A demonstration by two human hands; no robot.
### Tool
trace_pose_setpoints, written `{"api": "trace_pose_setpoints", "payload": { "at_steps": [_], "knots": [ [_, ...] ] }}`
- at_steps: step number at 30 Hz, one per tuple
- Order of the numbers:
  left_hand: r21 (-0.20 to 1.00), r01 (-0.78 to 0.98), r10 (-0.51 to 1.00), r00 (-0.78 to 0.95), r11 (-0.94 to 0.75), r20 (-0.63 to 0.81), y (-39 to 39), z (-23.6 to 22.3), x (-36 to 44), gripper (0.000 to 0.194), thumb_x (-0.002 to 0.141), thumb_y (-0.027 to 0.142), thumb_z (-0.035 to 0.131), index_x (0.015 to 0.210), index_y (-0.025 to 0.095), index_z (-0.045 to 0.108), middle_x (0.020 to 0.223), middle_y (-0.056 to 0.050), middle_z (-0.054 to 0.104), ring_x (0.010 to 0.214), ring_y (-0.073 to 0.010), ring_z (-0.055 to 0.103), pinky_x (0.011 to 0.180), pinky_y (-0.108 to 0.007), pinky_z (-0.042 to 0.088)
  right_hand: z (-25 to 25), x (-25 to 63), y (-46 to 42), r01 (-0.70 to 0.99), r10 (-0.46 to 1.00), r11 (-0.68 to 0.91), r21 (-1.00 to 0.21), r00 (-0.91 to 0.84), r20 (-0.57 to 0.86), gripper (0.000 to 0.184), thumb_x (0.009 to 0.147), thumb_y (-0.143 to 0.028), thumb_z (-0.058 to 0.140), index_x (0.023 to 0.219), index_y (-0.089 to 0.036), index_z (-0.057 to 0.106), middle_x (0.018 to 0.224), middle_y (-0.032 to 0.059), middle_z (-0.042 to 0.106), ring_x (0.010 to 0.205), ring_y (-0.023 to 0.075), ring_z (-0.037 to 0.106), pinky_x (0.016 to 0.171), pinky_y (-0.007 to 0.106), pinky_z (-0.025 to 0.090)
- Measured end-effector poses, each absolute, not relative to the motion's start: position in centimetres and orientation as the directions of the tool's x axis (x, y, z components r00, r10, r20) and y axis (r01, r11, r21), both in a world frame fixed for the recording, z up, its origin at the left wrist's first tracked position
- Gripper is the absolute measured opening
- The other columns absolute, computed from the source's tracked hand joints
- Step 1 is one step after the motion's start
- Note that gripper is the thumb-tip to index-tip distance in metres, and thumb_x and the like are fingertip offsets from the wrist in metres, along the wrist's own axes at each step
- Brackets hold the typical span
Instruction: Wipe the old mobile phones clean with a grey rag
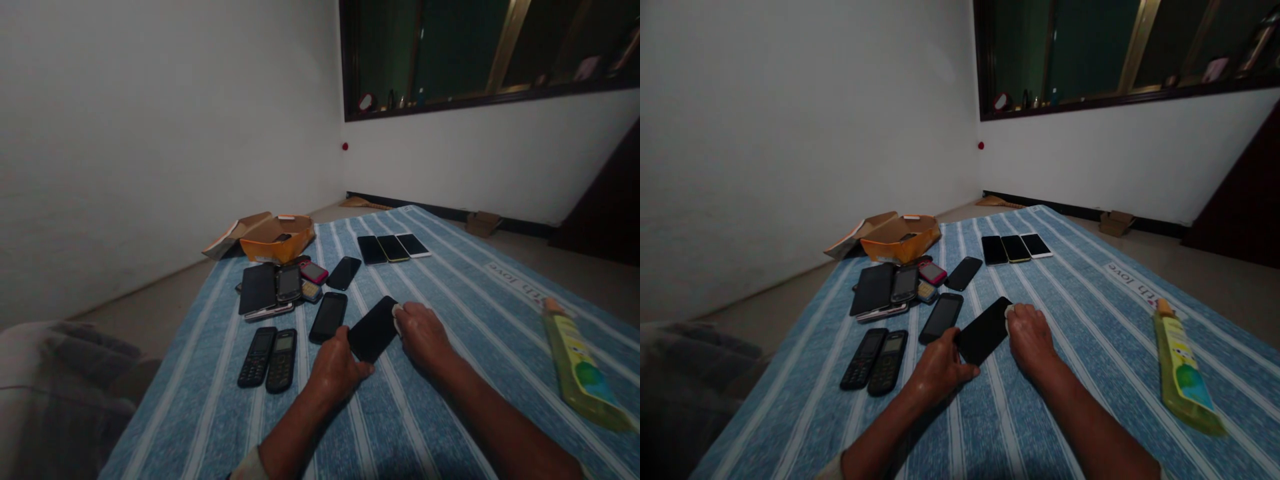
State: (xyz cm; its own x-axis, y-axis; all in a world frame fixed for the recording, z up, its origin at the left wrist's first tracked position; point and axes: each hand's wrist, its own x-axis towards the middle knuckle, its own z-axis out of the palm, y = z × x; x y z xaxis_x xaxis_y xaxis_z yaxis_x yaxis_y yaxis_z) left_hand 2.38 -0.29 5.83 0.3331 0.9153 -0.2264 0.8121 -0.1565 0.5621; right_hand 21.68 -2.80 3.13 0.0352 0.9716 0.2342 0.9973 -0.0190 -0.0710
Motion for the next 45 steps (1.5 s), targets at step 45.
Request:
{"api": "trace_pose_setpoints", "payload": {
  "at_steps": [45],
  "knots": [
    [0.609,0.756,0.901,0.407,-0.241,-0.148,0.1,4.8,2.0,0.044,0.065,0.02,0.069,0.106,0.013,0.054,0.075,-0.004,0.069,0.069,-0.0221,0.067,0.054,-0.025,0.038,5.1,17.5,-5.1,0.798,0.855,0.518,-0.308,-0.487,0.179,0.02,0.087,-0.012,0.049,0.105,-0.016,0.056,0.109,0.0073,0.06,0.101,0.0218,0.051,0.083,0.035,0.033]
  ]
}}
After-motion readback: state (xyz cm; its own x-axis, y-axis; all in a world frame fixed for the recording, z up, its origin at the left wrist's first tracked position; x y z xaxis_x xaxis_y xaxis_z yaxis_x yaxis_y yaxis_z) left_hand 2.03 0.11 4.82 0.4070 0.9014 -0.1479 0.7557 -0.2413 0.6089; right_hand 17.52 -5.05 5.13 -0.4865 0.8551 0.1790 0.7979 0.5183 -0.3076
